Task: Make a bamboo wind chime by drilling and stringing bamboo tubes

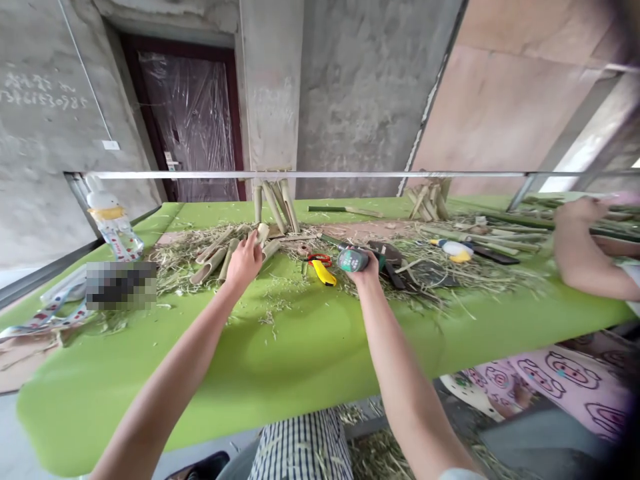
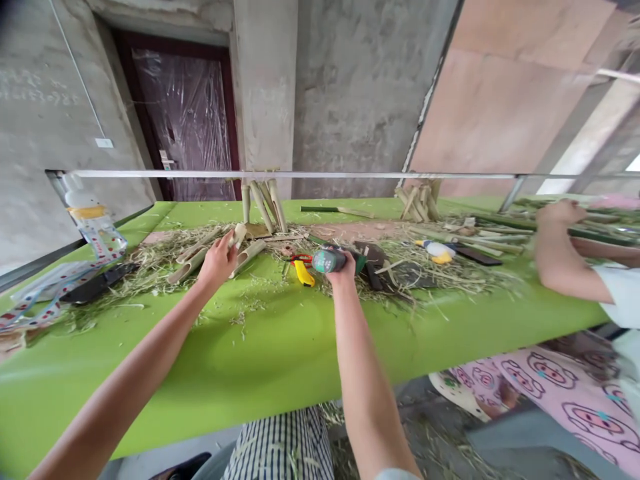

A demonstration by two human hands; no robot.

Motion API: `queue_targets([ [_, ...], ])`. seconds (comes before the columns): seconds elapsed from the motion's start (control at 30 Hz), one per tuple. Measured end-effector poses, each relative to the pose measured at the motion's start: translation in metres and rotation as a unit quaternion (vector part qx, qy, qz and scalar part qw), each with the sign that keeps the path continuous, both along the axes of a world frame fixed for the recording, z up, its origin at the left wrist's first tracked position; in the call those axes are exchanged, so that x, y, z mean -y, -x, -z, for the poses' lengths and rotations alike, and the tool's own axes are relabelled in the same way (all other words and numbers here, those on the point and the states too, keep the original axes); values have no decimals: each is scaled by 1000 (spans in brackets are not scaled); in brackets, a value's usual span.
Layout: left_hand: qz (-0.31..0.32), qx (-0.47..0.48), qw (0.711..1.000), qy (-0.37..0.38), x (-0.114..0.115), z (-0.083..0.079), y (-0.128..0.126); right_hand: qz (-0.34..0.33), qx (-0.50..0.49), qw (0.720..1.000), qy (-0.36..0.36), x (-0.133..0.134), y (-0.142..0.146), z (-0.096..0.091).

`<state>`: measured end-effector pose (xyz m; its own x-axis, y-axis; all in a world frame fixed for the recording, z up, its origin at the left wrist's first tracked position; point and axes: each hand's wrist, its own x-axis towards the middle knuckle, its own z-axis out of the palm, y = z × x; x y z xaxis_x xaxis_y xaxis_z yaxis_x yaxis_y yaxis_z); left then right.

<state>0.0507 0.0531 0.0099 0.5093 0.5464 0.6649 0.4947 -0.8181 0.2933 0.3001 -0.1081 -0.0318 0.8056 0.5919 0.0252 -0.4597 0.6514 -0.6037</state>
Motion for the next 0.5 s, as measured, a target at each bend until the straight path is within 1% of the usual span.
queue_targets([
  [0.1, 18, 28, 999, 20, 1, 1, -1, 3, 2, 999, 35, 0, -6, 8],
  [0.23, 40, 48, 997, 40, 1, 2, -1, -5, 15, 997, 78, -6, -7, 15],
  [0.3, 42, 47, 997, 47, 1, 3, 0, 4, 29, 996, 85, -8, -8, 15],
  [0.5, 19, 10, 999, 39, 0, 4, 3, 35, 96, 990, 98, -3, -7, 10],
])
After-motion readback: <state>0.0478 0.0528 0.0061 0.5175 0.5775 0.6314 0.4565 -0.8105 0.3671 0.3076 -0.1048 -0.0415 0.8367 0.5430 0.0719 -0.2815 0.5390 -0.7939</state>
